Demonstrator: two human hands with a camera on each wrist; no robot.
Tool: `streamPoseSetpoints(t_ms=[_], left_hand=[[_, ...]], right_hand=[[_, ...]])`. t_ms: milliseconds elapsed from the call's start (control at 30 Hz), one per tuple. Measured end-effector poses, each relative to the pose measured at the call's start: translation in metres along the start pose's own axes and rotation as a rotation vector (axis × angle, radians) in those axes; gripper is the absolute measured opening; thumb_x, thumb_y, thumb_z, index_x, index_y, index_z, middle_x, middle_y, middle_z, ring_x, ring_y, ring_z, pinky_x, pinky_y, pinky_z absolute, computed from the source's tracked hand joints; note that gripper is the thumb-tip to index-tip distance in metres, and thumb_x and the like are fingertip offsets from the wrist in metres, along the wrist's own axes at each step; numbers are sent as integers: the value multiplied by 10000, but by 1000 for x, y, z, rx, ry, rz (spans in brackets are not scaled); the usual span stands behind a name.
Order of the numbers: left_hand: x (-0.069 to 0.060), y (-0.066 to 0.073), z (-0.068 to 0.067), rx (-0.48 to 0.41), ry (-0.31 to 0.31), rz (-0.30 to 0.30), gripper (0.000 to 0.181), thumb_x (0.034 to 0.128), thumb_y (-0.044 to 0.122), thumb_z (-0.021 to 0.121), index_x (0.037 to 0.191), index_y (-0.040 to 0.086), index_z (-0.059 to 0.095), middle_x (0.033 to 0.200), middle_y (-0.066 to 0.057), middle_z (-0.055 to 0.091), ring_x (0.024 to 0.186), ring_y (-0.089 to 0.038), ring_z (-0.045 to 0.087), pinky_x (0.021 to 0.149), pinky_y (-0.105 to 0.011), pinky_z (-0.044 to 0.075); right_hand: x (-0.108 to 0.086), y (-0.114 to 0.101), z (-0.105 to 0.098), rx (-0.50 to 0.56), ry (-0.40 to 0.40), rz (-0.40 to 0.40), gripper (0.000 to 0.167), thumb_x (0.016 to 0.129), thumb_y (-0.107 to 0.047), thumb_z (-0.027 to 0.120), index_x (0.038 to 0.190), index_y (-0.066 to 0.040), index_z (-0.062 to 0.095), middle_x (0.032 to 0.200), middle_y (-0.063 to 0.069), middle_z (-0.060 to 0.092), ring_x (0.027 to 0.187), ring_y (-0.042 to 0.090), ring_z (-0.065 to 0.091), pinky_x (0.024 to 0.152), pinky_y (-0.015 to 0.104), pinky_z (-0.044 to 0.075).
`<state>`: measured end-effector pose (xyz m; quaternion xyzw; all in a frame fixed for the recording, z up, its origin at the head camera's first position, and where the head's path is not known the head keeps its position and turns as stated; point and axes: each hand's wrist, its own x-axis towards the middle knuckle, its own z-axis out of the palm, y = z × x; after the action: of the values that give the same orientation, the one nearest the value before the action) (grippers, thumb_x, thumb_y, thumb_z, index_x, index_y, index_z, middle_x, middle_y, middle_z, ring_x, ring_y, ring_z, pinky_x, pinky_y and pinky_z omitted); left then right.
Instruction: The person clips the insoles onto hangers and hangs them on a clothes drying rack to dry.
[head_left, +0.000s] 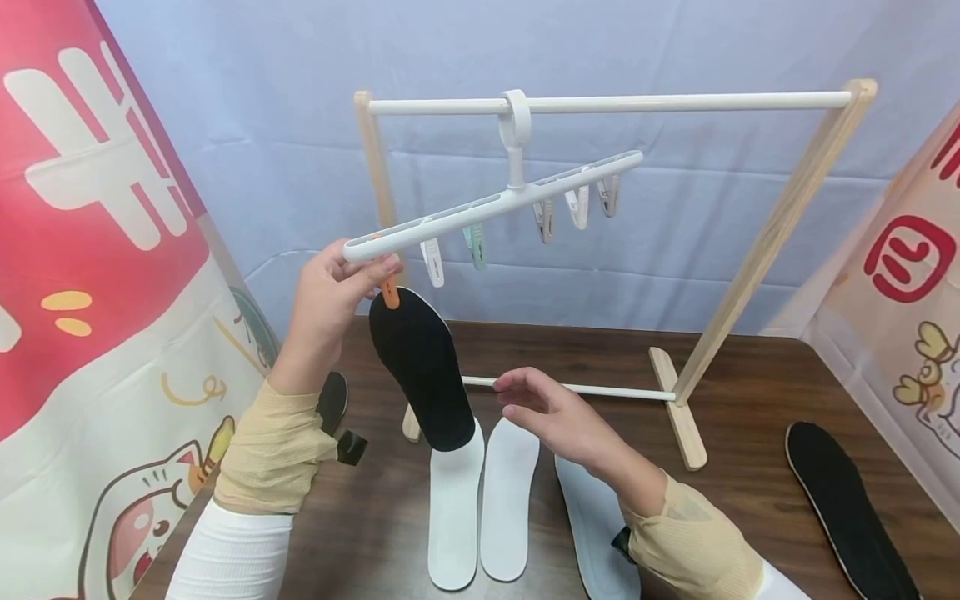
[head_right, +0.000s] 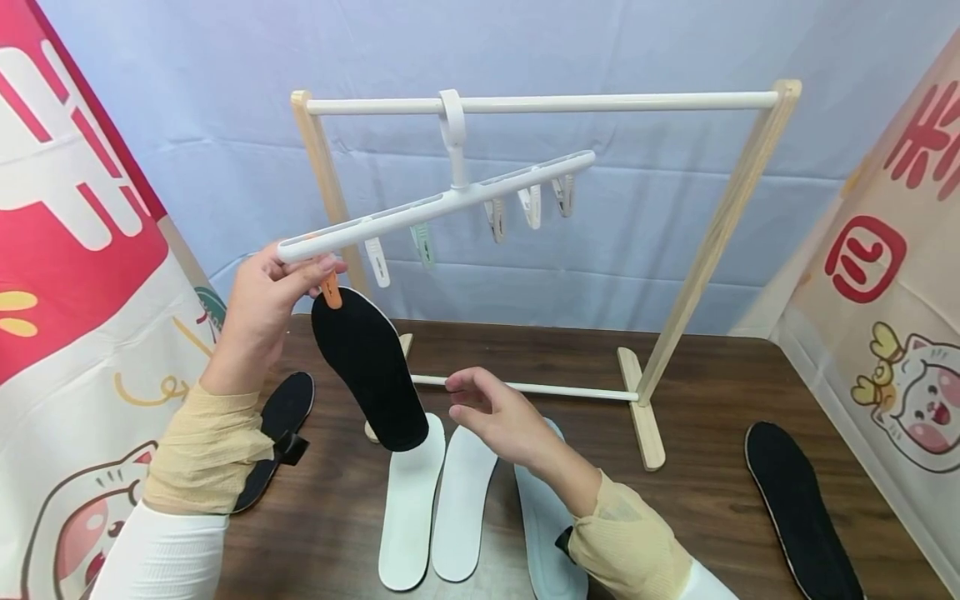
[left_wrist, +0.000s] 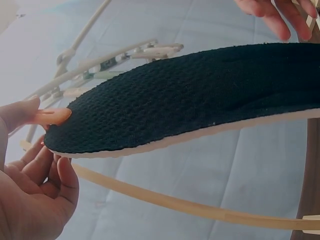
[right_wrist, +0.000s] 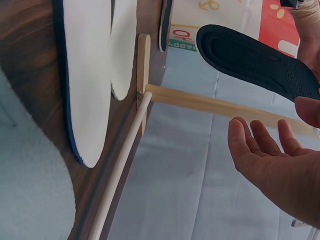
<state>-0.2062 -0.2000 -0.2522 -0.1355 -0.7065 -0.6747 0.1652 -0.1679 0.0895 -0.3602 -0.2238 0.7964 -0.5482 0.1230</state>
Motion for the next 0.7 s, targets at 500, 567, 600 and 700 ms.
streamPoseSetpoints(t_ms=[500,567,600,700], left_hand=[[1,-4,2,-75,-12,20,143,927,91,728,996,99,604,638,1,644,590,-173,585,876,-317,429],[1,-4,2,-77,-10,19,153,926,83,726,1016,101,604,639,4,641,590,-171,583,889,-314,426],[1,-4,2,-77,-9,19,158,926,78,724,1024,103,604,640,5,640,590,-170,582,883,-315,426],[1,-4,2,-73,-6,14,165,925,79,723,1037,112,605,637,13,634,604,-163,579,871,-312,412]], right_hand=[[-18,14,-16,-55,42,-55,307,999,-104,625,1299,-55,581,1303,85,630,1260,281,584,1025,375,473],[-20,16,-18,-58,44,-65,306,999,-98,624,1296,-44,579,1300,90,632,1262,289,585,1016,322,475],[-21,16,-18,-58,45,-69,307,998,-100,625,1295,-39,578,1298,93,633,1262,292,585,1016,306,474],[-24,18,-20,-63,48,-72,312,994,-110,632,1294,-42,579,1298,92,632,1261,299,586,1022,299,471]])
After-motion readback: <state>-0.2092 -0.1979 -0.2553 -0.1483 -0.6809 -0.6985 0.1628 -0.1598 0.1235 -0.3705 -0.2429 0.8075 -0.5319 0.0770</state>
